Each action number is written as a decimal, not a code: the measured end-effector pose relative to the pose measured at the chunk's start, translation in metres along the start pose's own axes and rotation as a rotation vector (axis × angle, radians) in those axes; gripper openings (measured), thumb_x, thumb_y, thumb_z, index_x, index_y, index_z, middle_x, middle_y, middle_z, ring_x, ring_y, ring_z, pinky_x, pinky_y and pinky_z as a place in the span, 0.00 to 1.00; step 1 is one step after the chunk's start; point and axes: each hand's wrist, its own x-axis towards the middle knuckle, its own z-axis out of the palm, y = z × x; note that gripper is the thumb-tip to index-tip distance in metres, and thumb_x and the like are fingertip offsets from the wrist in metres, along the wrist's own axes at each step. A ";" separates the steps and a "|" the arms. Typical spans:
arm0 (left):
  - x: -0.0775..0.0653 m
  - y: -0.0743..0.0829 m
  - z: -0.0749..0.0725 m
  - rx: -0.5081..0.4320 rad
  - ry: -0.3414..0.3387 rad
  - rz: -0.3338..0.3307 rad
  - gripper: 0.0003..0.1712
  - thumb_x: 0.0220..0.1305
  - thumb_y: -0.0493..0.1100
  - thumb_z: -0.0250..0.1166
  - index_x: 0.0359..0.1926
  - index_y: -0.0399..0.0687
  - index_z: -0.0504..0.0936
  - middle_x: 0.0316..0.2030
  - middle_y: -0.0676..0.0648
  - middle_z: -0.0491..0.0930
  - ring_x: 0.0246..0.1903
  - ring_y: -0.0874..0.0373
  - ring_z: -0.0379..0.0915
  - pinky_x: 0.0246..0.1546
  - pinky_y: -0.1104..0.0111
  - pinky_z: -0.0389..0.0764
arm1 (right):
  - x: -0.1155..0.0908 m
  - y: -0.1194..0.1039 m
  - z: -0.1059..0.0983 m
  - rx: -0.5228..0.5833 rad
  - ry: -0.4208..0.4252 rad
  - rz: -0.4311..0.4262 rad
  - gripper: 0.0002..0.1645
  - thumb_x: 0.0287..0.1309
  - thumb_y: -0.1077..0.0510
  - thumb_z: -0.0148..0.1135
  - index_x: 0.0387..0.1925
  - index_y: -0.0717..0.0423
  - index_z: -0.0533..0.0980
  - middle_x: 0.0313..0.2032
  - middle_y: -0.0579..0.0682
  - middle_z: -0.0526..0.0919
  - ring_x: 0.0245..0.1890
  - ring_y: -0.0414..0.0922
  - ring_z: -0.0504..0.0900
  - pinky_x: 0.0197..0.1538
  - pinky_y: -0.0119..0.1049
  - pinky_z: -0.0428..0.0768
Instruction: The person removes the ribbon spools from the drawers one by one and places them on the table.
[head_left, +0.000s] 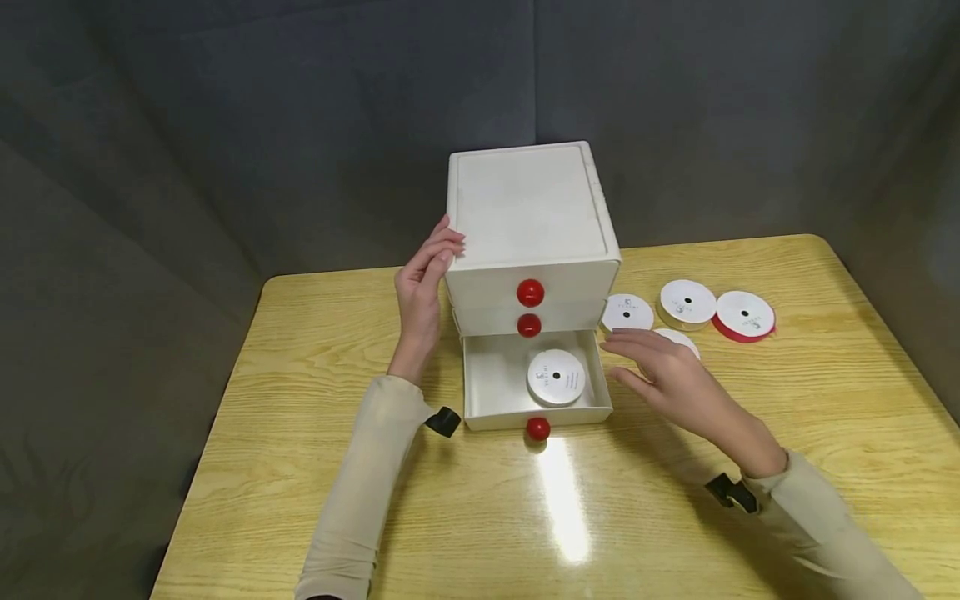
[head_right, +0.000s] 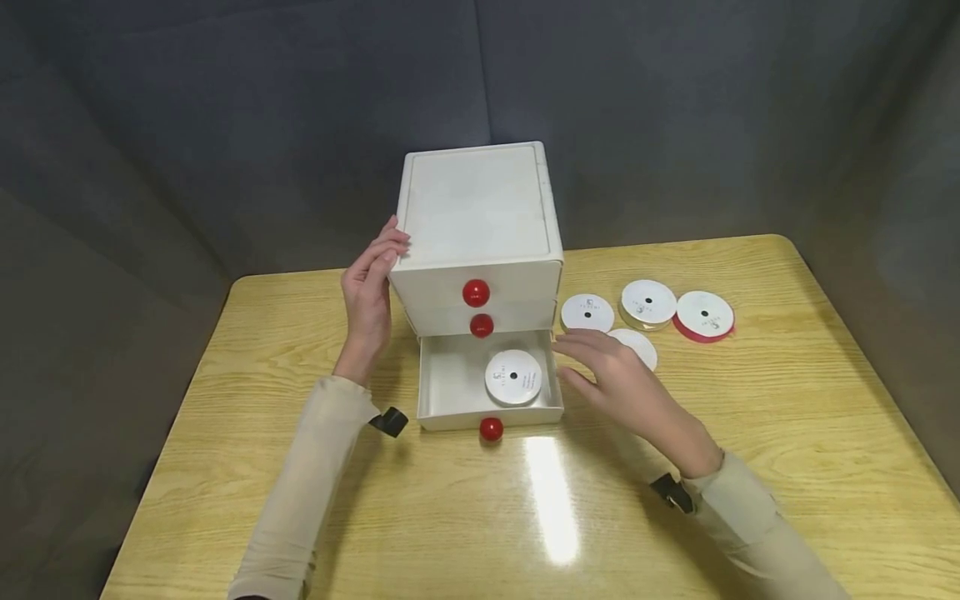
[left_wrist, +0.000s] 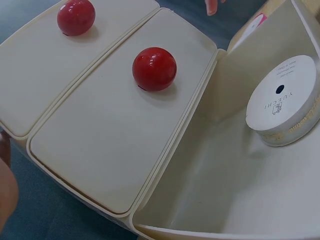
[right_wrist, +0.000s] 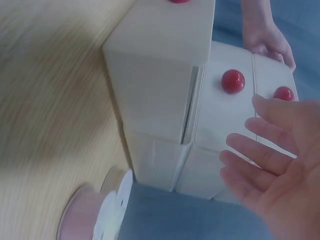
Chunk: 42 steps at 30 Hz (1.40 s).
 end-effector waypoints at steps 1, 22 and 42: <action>0.000 0.000 0.000 0.001 0.000 -0.001 0.16 0.71 0.37 0.57 0.36 0.61 0.89 0.46 0.57 0.86 0.72 0.50 0.66 0.76 0.58 0.61 | 0.003 -0.001 0.002 0.009 -0.014 -0.002 0.19 0.58 0.60 0.75 0.50 0.66 0.84 0.50 0.62 0.86 0.53 0.61 0.84 0.54 0.58 0.82; 0.002 -0.001 0.002 0.008 -0.001 -0.003 0.16 0.71 0.36 0.57 0.36 0.61 0.89 0.46 0.58 0.86 0.71 0.50 0.67 0.76 0.58 0.61 | 0.031 0.002 0.052 -0.004 -0.314 -0.044 0.08 0.51 0.69 0.75 0.34 0.64 0.84 0.45 0.63 0.85 0.50 0.60 0.84 0.51 0.50 0.87; 0.001 0.000 0.000 0.012 0.006 -0.004 0.17 0.71 0.36 0.57 0.36 0.61 0.89 0.46 0.58 0.86 0.72 0.50 0.67 0.76 0.58 0.61 | 0.041 0.002 0.068 -0.068 -0.390 -0.054 0.08 0.51 0.63 0.78 0.24 0.57 0.82 0.41 0.57 0.83 0.46 0.55 0.79 0.44 0.44 0.84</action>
